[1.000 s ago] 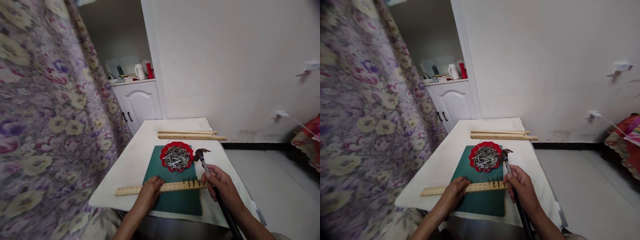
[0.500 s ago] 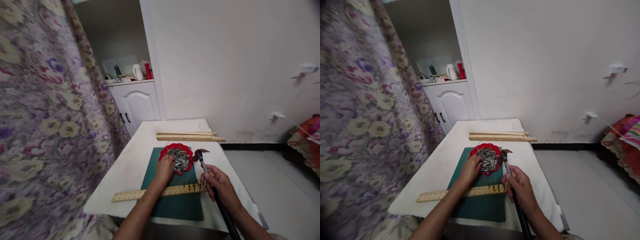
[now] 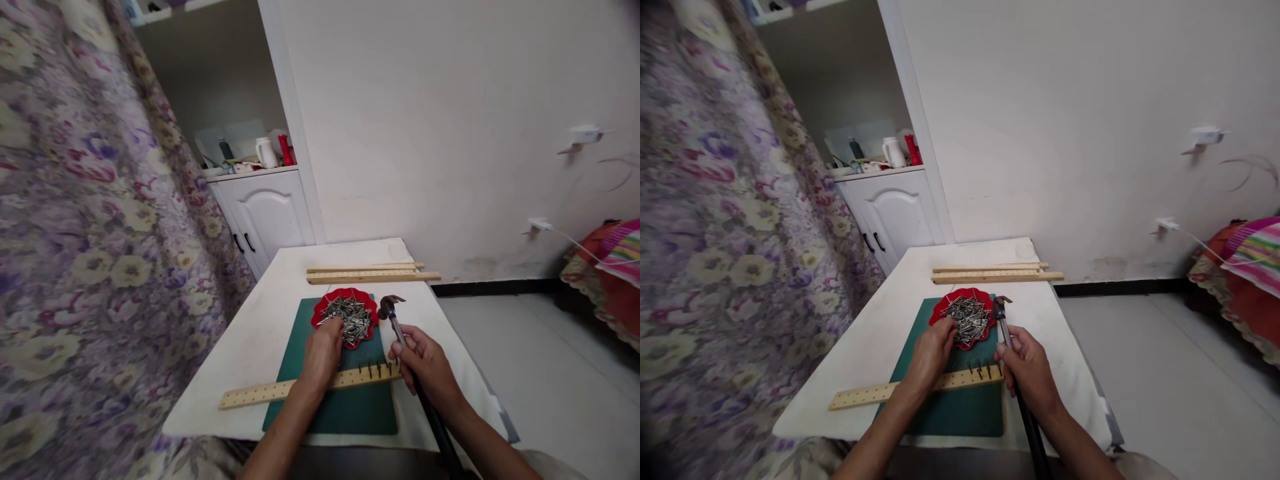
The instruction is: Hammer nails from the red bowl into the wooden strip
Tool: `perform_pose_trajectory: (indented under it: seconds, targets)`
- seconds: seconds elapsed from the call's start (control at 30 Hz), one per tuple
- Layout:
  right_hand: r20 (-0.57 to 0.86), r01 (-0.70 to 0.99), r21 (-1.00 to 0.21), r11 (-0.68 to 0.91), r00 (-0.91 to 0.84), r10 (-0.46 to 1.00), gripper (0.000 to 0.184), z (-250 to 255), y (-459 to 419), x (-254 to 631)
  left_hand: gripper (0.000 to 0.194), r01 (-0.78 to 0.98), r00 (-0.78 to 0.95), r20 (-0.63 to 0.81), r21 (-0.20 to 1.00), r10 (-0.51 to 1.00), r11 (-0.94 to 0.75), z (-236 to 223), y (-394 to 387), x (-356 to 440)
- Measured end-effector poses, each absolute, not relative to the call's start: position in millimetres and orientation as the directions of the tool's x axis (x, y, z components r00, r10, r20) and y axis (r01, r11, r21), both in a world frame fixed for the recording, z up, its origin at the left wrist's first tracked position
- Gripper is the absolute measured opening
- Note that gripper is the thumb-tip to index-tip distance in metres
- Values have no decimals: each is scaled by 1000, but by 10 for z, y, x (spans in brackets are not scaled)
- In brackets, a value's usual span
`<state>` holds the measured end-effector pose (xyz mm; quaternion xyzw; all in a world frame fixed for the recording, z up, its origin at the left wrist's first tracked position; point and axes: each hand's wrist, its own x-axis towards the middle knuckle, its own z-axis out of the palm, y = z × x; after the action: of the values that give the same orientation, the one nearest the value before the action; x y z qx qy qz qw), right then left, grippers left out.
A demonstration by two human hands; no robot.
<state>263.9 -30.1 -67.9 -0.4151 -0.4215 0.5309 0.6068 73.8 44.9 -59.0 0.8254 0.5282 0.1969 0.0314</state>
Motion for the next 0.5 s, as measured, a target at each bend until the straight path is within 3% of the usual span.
perform_pose_trajectory:
  seconds: [0.1, 0.23, 0.4, 0.5]
  targets:
    - [87, -278, -954, 112, 100, 991, 31, -700, -305, 2587, 18, 718, 444, 400, 377, 802, -585, -557, 85, 791]
    - [109, -302, -946, 120, 54, 993, 32, -759, -329, 2559, 18, 616, 485, 437, 444, 757, -651, -540, -264, 918]
    - [117, -335, -934, 122, 34, 993, 34, -752, -387, 2575, 12, 502, 340, 485, 631, 806, -592, -533, -346, 1005]
    - [109, -344, -932, 112, 28, 994, 37, -721, -410, 2586, 8, 384, 227, 407, 798, 885, -466, -560, -322, 1028]
